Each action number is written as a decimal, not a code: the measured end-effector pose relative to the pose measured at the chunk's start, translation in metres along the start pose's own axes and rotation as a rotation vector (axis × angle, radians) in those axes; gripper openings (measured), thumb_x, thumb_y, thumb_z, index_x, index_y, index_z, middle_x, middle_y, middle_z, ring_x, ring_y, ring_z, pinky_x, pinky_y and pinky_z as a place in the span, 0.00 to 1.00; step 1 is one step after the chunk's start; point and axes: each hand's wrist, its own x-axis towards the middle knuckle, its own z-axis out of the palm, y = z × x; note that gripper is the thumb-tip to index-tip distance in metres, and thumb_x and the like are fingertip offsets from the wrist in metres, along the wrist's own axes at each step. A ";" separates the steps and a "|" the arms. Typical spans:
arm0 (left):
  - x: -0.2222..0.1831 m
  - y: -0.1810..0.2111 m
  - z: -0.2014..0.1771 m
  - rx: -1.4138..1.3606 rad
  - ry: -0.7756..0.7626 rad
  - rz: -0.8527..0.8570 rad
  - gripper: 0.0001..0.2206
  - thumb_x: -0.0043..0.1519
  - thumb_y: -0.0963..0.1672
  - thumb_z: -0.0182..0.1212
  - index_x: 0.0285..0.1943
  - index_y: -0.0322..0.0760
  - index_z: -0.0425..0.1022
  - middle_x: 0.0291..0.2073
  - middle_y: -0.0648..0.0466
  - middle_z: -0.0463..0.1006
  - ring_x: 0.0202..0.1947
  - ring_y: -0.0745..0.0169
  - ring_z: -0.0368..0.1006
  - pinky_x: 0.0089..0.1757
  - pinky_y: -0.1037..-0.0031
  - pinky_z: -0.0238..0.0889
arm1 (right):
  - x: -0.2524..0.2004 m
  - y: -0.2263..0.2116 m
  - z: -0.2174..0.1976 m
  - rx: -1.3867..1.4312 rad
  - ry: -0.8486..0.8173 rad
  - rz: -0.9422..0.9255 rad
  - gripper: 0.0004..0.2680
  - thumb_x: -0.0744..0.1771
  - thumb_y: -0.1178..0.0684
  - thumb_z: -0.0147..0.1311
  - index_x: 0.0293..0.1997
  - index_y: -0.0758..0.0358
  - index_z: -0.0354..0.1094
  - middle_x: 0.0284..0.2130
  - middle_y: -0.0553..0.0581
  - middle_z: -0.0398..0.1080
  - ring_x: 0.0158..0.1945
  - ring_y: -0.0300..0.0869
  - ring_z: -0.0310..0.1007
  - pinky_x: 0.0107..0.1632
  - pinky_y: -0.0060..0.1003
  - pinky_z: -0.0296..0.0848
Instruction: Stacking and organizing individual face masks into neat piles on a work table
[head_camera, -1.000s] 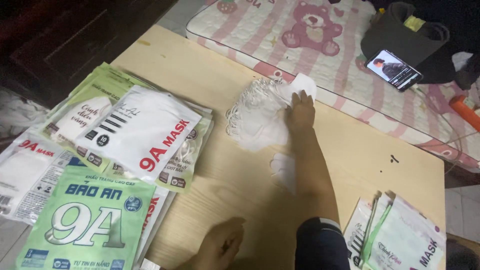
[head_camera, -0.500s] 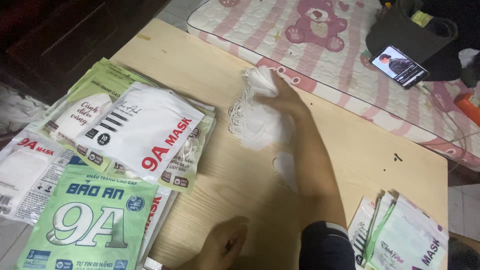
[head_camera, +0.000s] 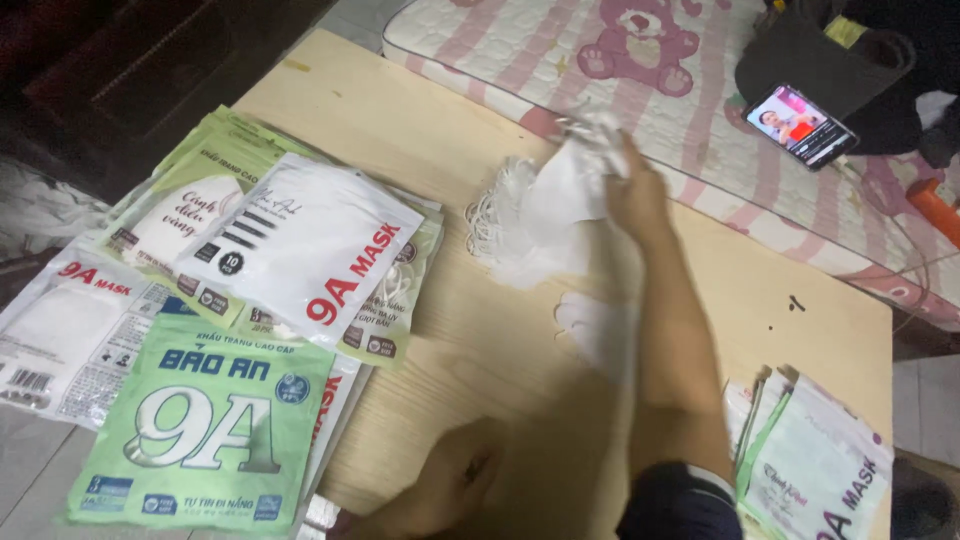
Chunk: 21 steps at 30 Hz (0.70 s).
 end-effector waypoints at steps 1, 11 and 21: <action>-0.007 -0.031 0.004 -0.005 -0.004 -0.014 0.12 0.63 0.38 0.51 0.25 0.42 0.63 0.23 0.59 0.66 0.26 0.68 0.60 0.28 0.70 0.53 | -0.015 -0.005 -0.022 0.002 -0.009 0.012 0.26 0.66 0.58 0.47 0.76 0.47 0.50 0.67 0.64 0.64 0.35 0.62 0.75 0.44 0.54 0.69; -0.032 -0.095 0.023 0.239 0.154 0.369 0.08 0.65 0.37 0.55 0.51 0.29 0.75 0.18 0.57 0.67 0.18 0.68 0.62 0.61 0.50 0.66 | -0.216 -0.016 -0.049 -0.285 -0.344 0.150 0.37 0.58 0.56 0.55 0.77 0.46 0.44 0.76 0.62 0.45 0.72 0.55 0.54 0.65 0.46 0.60; -0.047 -0.106 0.027 0.266 0.130 0.105 0.08 0.65 0.38 0.57 0.52 0.32 0.75 0.25 0.48 0.79 0.28 0.55 0.79 0.33 0.67 0.75 | -0.339 -0.141 0.028 -0.812 -0.080 -0.028 0.33 0.60 0.53 0.60 0.76 0.49 0.52 0.66 0.77 0.60 0.60 0.77 0.66 0.46 0.67 0.76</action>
